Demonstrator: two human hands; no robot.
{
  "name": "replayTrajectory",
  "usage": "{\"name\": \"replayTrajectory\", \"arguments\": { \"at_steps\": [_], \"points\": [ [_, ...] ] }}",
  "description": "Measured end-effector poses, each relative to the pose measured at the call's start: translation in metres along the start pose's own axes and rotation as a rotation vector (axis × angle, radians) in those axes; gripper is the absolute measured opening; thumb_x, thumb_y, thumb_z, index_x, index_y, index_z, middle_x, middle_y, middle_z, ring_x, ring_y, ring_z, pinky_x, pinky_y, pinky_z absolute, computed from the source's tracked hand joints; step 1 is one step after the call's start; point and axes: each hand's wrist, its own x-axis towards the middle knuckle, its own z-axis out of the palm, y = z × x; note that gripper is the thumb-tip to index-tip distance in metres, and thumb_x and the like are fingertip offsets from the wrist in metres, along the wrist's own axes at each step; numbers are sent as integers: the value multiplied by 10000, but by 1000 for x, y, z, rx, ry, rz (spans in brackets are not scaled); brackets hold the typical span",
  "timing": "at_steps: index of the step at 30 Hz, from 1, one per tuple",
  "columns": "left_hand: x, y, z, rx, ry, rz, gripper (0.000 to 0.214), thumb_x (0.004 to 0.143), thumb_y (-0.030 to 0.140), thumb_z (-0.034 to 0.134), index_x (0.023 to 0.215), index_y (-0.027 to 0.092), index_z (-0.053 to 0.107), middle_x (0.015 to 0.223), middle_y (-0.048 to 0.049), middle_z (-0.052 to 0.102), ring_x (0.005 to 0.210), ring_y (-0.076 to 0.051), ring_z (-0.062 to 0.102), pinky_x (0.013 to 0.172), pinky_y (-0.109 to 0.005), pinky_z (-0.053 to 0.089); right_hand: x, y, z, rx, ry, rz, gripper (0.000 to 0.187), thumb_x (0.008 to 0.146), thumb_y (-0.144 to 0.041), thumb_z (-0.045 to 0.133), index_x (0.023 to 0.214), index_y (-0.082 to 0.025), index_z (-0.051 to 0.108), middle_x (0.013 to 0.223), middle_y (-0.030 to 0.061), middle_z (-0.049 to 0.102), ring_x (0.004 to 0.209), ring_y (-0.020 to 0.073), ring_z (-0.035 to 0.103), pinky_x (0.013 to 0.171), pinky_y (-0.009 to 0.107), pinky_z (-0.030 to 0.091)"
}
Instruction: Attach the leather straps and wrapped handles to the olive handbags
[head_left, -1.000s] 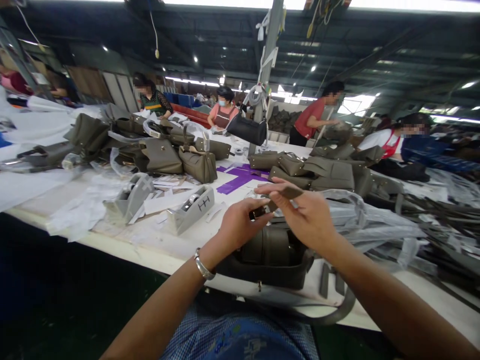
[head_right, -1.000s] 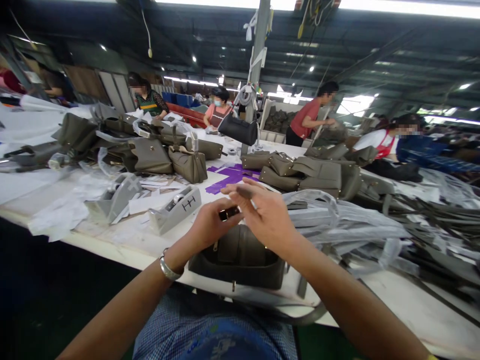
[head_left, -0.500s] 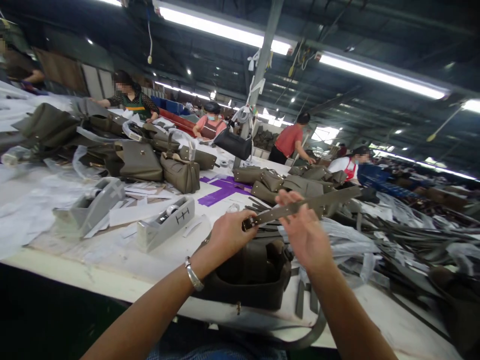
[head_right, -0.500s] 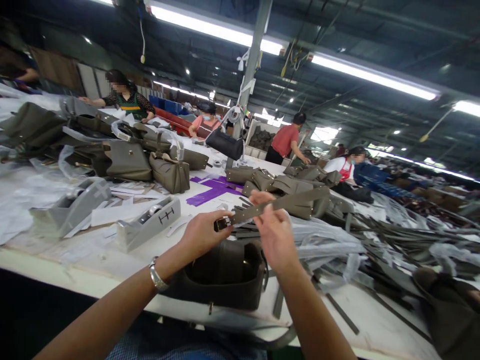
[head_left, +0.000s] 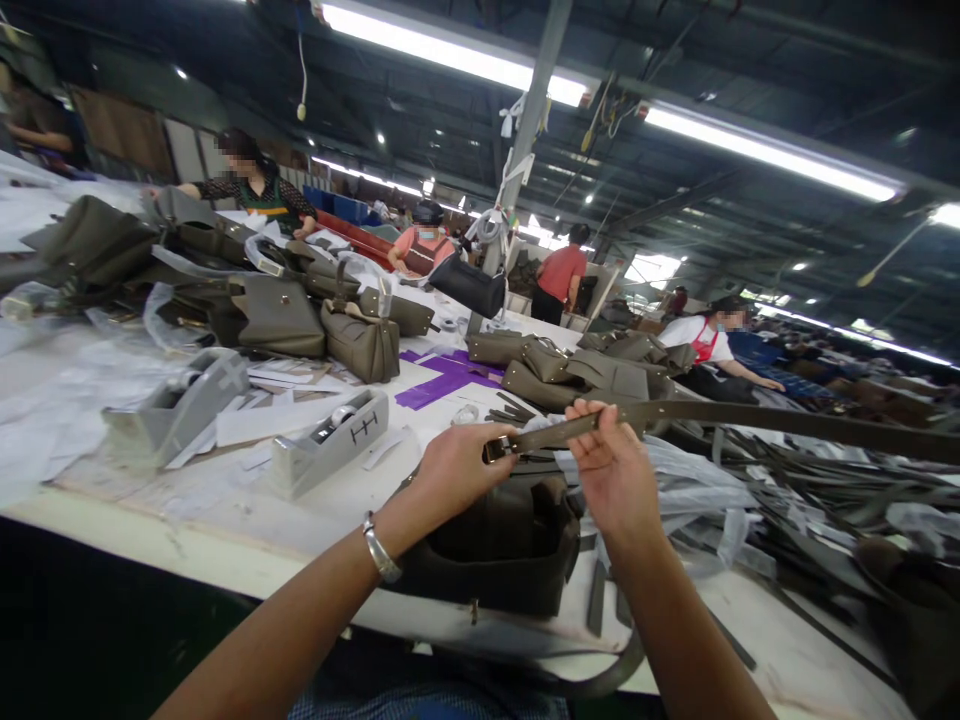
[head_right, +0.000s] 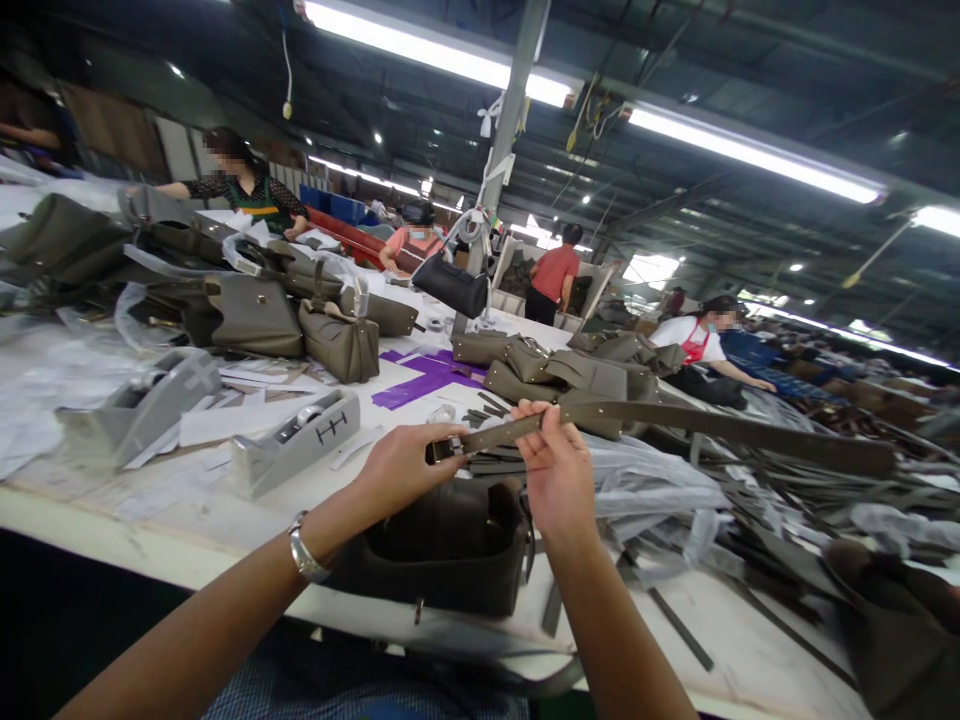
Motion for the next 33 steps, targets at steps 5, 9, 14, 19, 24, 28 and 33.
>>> {"name": "replayTrajectory", "arguments": {
  "at_steps": [5, 9, 14, 19, 24, 28, 33],
  "points": [
    [0, 4, 4, -4, 15, -13, 325, 804, 298, 661, 1121, 308, 734, 1072, -35, 763, 952, -284, 704, 768, -332, 505, -10, 16, -4, -88, -198, 166, 199, 822, -392, 734, 946, -239, 706, 1107, 38, 712, 1072, 219, 651, 962, 413, 529],
    [-1, 1, 3, -122, -20, 24, 333, 803, 276, 655, 1127, 299, 733, 1107, -30, 753, 1011, -283, 692, 842, -339, 504, -15, 24, -9, -264, -174, 128, 269, 788, -398, 766, 955, -189, 742, 1063, 63, 729, 1001, 244, 672, 936, 420, 550],
    [-1, -6, -8, -422, -115, 77, 428, 852, 376, 638, 1257, 241, 661, 1225, -55, 700, 962, -243, 699, 917, -327, 489, -10, 27, -16, -299, -180, 120, 257, 811, -410, 739, 932, -186, 769, 1003, 67, 746, 912, 250, 691, 904, 451, 563],
    [0, -10, -9, -471, -192, 32, 460, 916, 406, 546, 1326, 205, 605, 962, -56, 757, 652, -187, 669, 744, -307, 514, -12, 21, -13, -478, -252, 55, 211, 846, -403, 701, 983, -262, 776, 956, 32, 756, 872, 230, 690, 888, 418, 561],
    [4, -13, 0, -423, -141, 14, 441, 890, 411, 579, 1271, 197, 645, 812, -39, 748, 691, -212, 677, 761, -312, 515, -13, 21, -11, -491, -277, 16, 209, 851, -394, 687, 999, -277, 777, 972, 19, 757, 904, 231, 690, 896, 405, 557],
    [5, -10, 2, -362, -142, -2, 406, 891, 420, 572, 1234, 221, 659, 947, -31, 756, 693, -194, 682, 848, -339, 511, -12, 25, -13, -441, -278, -2, 222, 817, -405, 715, 952, -247, 792, 928, 29, 763, 917, 238, 690, 881, 384, 552],
    [4, -3, -1, -353, -156, -10, 365, 901, 383, 565, 1221, 246, 671, 1039, -16, 752, 686, -166, 686, 842, -311, 520, -14, 34, -18, -327, -237, 119, 265, 811, -444, 723, 852, -192, 795, 779, 45, 749, 788, 210, 686, 799, 350, 550]
  ]
}}
